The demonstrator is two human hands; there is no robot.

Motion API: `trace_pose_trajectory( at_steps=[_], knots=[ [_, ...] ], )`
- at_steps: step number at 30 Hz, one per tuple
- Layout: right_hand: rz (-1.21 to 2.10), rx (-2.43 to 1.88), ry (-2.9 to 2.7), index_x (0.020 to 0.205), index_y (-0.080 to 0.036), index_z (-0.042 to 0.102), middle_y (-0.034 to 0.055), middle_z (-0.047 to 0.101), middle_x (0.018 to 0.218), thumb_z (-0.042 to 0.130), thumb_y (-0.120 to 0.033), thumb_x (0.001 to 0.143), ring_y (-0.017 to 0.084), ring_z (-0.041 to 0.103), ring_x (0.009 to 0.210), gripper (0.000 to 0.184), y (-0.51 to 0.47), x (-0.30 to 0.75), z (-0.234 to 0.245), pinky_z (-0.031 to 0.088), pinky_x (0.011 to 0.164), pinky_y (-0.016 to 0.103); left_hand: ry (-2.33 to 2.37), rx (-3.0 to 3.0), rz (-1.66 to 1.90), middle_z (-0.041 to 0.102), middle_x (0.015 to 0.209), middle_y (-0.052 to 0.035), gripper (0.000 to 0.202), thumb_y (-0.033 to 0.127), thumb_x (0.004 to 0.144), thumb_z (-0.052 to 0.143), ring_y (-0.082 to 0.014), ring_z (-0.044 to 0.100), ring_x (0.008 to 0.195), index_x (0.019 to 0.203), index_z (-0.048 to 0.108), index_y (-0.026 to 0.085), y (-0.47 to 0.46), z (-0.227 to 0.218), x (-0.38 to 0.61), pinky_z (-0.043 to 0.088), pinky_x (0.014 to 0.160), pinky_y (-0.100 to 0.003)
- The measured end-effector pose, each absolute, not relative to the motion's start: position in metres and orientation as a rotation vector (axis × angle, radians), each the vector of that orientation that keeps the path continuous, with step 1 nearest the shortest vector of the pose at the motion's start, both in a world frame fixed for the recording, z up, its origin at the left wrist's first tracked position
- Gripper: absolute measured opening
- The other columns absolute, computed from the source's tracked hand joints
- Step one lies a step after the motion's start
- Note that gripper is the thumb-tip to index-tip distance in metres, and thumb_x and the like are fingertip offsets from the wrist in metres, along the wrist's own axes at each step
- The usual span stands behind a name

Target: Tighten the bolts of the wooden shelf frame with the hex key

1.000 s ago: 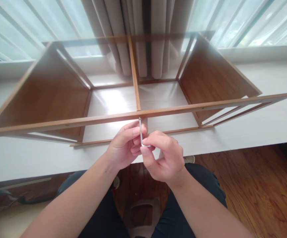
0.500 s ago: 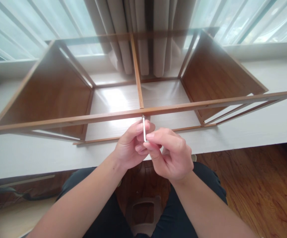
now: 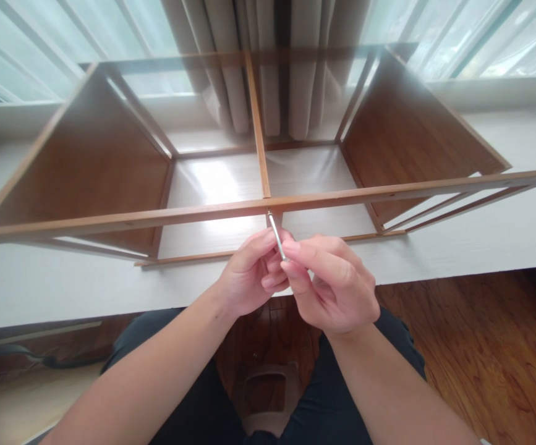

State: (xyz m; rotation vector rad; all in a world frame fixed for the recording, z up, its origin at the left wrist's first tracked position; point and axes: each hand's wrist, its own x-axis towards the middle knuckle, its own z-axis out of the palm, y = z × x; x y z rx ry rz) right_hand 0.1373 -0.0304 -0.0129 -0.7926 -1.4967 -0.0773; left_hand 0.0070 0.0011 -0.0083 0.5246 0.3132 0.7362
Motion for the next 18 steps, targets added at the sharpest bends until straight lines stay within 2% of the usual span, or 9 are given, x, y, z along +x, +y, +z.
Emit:
trace_pose_trajectory(
  at_steps=[4, 8, 14, 16, 18],
  knots=[
    [-0.067, -0.756, -1.465, 0.13, -0.026, 0.073, 0.0024, 0.074, 0.089, 0.074, -0.014, 0.089, 0.014, 0.067, 0.069, 0.043, -0.026, 0.137, -0.011, 0.055, 0.052, 0.028, 0.372, 0.576, 0.685, 0.044, 0.059, 0.0055, 0.036, 0.05, 0.088, 0.069, -0.0041, 0.036, 0.042, 0.081, 0.064, 0.016, -0.002, -0.014, 0.007, 0.024, 0.041, -0.018],
    [-0.047, -0.793, -1.417, 0.124, -0.034, 0.076, 0.0014, 0.072, 0.084, 0.076, -0.018, 0.09, 0.016, 0.066, 0.068, 0.038, -0.026, 0.136, -0.009, 0.053, 0.053, 0.031, 0.419, 0.654, 0.671, 0.046, 0.061, 0.0044, 0.035, 0.049, 0.091, 0.066, -0.0046, 0.037, 0.044, 0.082, 0.064, 0.015, -0.004, -0.017, 0.008, 0.025, 0.042, -0.019],
    [0.052, -0.899, -1.464, 0.115, -0.036, 0.078, -0.0031, 0.072, 0.09, 0.079, -0.025, 0.089, 0.016, 0.072, 0.082, 0.028, -0.032, 0.141, -0.007, 0.054, 0.055, 0.023, 0.465, 0.725, 0.674, 0.047, 0.06, 0.0046, 0.033, 0.047, 0.09, 0.067, -0.0046, 0.038, 0.044, 0.079, 0.062, 0.017, -0.008, -0.023, 0.012, 0.025, 0.043, -0.02],
    [0.035, -0.903, -1.456, 0.114, -0.037, 0.078, -0.0059, 0.071, 0.089, 0.075, -0.027, 0.092, 0.014, 0.072, 0.082, 0.025, -0.032, 0.144, -0.008, 0.056, 0.059, 0.021, 0.49, 0.742, 0.715, 0.047, 0.059, 0.0046, 0.032, 0.046, 0.091, 0.067, -0.0046, 0.038, 0.044, 0.077, 0.062, 0.017, -0.009, -0.023, 0.013, 0.026, 0.043, -0.02],
    [0.021, -0.847, -1.475, 0.113, -0.035, 0.078, -0.0086, 0.072, 0.092, 0.078, -0.021, 0.088, 0.009, 0.069, 0.077, 0.029, -0.03, 0.147, -0.008, 0.056, 0.059, 0.018, 0.514, 0.755, 0.77, 0.047, 0.058, 0.0044, 0.03, 0.044, 0.092, 0.066, -0.0048, 0.038, 0.045, 0.078, 0.063, 0.018, -0.009, -0.022, 0.013, 0.026, 0.043, -0.02]
  ],
)
